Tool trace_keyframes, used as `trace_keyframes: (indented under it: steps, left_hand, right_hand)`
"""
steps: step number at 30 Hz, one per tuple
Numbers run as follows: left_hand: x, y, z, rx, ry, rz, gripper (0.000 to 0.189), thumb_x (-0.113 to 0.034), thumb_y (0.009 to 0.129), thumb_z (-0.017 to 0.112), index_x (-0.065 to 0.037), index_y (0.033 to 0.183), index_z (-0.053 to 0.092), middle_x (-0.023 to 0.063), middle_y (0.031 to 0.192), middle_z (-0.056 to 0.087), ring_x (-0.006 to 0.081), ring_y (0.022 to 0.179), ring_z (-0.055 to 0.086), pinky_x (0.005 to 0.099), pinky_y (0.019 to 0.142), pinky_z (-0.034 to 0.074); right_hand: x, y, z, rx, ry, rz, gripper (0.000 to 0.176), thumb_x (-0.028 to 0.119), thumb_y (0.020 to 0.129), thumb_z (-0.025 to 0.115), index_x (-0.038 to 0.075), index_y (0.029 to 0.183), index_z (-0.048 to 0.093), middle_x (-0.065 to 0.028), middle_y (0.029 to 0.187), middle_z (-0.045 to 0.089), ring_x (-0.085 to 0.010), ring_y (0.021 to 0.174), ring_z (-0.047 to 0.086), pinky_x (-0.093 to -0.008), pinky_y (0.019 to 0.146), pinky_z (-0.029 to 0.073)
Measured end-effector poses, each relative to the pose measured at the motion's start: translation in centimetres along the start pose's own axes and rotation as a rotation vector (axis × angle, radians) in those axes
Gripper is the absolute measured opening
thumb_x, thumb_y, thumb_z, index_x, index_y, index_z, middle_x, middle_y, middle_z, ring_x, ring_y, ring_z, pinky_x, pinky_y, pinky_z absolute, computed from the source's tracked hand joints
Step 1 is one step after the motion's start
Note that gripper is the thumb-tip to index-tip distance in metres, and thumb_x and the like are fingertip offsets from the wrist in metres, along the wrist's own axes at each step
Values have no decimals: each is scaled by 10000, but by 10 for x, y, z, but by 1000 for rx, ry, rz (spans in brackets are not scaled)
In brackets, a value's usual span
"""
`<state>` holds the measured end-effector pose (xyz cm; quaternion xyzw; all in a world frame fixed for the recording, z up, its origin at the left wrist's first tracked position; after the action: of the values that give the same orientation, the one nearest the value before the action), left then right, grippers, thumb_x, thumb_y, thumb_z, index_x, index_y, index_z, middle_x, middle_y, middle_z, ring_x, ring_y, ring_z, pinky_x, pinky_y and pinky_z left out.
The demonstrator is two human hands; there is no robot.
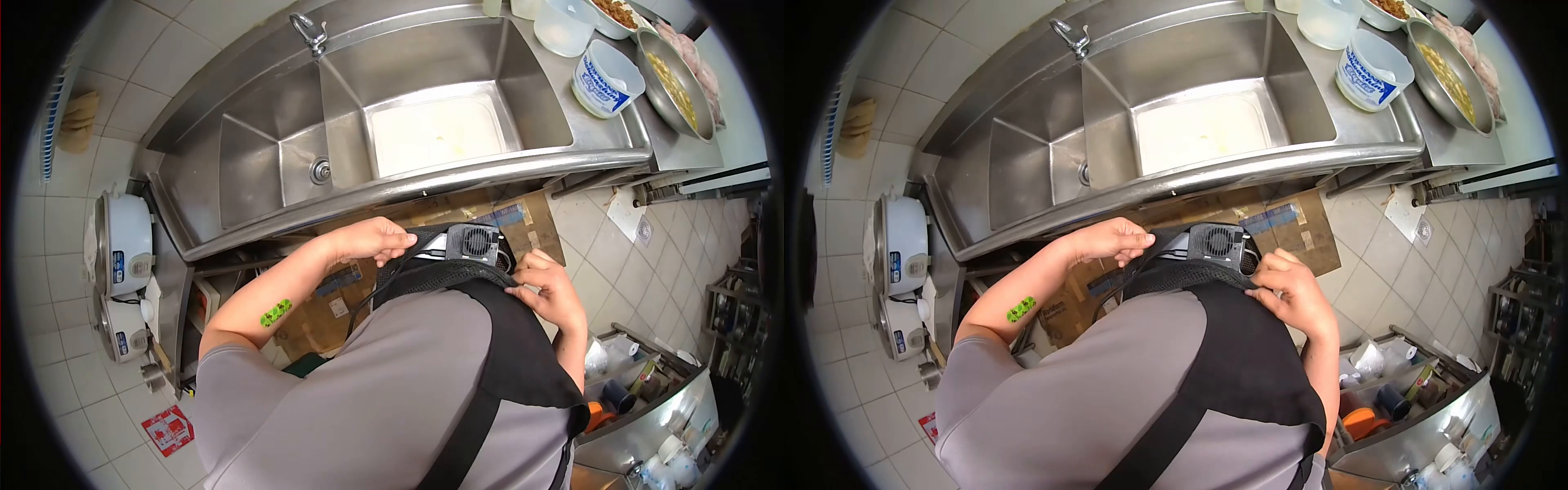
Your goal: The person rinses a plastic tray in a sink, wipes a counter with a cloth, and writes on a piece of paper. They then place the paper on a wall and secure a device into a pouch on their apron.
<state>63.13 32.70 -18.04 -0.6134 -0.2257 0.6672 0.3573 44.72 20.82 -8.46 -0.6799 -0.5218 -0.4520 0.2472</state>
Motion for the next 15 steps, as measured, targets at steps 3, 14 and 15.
trace_keyframes:
  steps: [3, 14, 15]
  left_hand:
    - [-12, 8, 10, 1, 30, 47, 440, -420, 906, 531, -116, 593, 475, -53, 535, 400, 63, 502, 378, 228, 520, 386]
    - [20, -4, -33, 178, 907, -302, 344, -343, 860, 599, -7, 888, 667, 86, 733, 650, 137, 717, 608, 281, 695, 484]
    - [19, -2, -31, 181, 907, -306, 344, -343, 860, 599, -7, 888, 667, 86, 733, 650, 137, 717, 608, 281, 695, 484]
  right_hand:
    - [-1, 6, -1, -42, -18, 17, 149, 19, 643, 702, 7, 750, 599, -77, 705, 520, -256, 704, 477, -341, 637, 395]
    - [-17, 1, -13, -194, 31, 208, 126, -6, 655, 676, -4, 757, 602, -82, 689, 523, -244, 694, 496, -329, 626, 401]
    - [-22, 0, -16, -243, 33, 274, 128, -4, 654, 677, -6, 758, 603, -80, 684, 523, -240, 691, 499, -326, 626, 403]
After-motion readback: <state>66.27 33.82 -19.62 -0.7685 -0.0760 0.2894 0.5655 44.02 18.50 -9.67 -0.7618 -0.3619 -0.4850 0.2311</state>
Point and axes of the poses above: each hand's wrist, its own y-axis towards the middle knuckle, its own z-axis out of the palm, x = y × z, the point moved 10 cm from there along y, towards the middle knuckle
